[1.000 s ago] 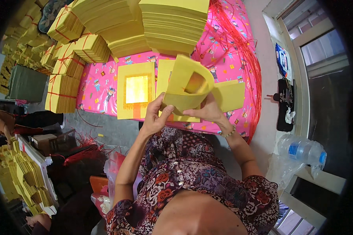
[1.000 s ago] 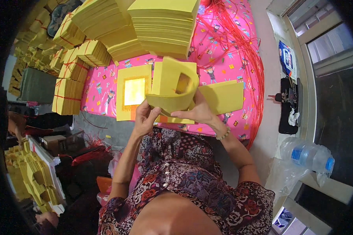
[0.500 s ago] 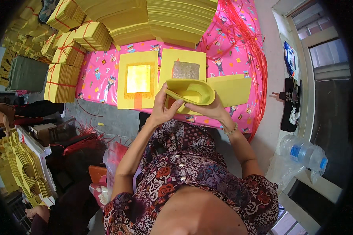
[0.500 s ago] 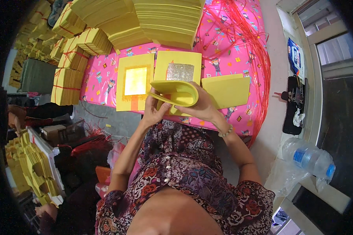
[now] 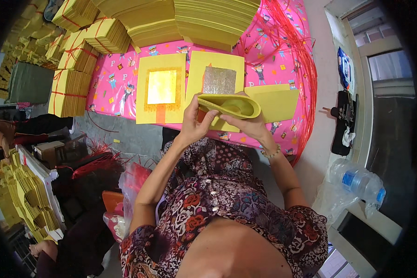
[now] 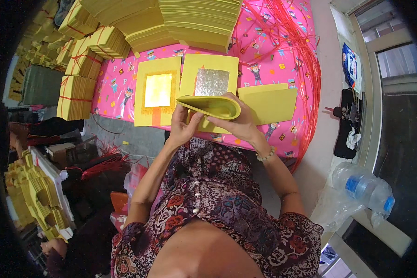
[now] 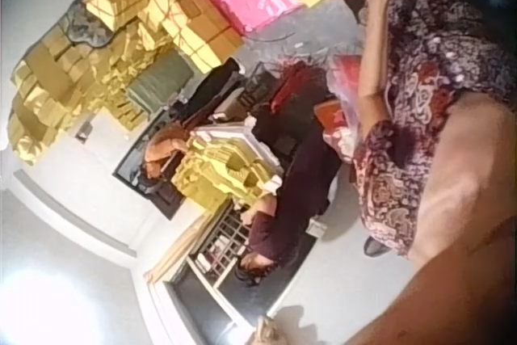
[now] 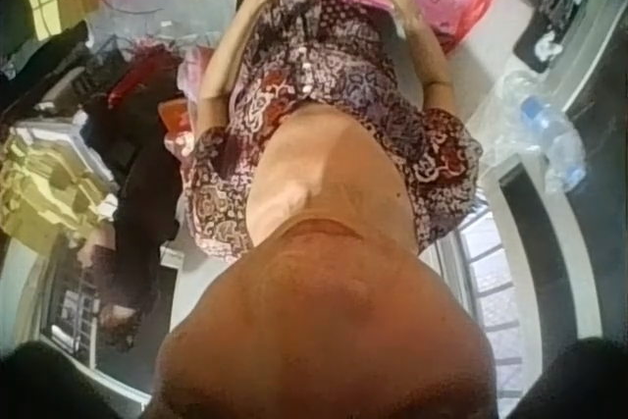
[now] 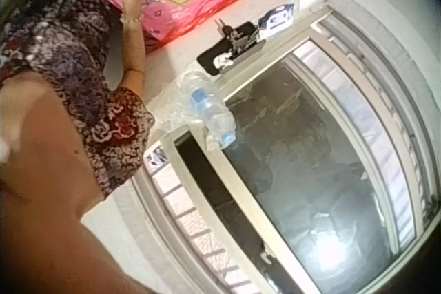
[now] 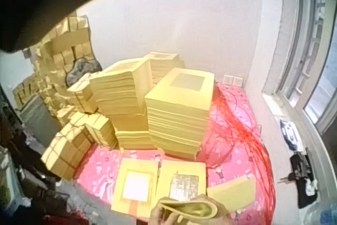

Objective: Sorting and stacking sheets of yellow joss paper with foil centers.

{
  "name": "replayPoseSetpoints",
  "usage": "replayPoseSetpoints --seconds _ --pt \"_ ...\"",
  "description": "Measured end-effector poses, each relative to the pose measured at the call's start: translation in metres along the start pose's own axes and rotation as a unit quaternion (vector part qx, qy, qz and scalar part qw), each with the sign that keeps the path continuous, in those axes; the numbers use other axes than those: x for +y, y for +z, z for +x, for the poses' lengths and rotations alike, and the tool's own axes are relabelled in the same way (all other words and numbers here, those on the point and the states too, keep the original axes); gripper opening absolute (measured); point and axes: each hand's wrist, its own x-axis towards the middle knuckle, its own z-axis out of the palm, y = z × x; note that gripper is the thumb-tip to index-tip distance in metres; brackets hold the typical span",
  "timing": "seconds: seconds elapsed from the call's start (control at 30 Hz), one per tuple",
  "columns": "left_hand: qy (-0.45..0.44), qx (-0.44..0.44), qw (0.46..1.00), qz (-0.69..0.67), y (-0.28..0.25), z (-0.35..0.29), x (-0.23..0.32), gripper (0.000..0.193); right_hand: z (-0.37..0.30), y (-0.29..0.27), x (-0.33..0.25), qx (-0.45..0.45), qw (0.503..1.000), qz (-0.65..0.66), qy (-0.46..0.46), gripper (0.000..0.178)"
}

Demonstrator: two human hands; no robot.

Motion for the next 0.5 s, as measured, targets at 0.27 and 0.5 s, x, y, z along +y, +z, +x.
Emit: replayPoseSetpoints --seconds 0.27,0.5 --pt "0.010 -0.003 1.000 0.007 -0.001 -0.001 -0.011 0.020 0.001 -0.001 -0.008 0.009 1.000 0.003 0.007 0.038" --pt "-0.034 0.048 0.997 -0.050 0.010 -0.002 -0.013 0.020 0.001 0.000 -0.005 0.023 0.997 0.072 0.024 0.041"
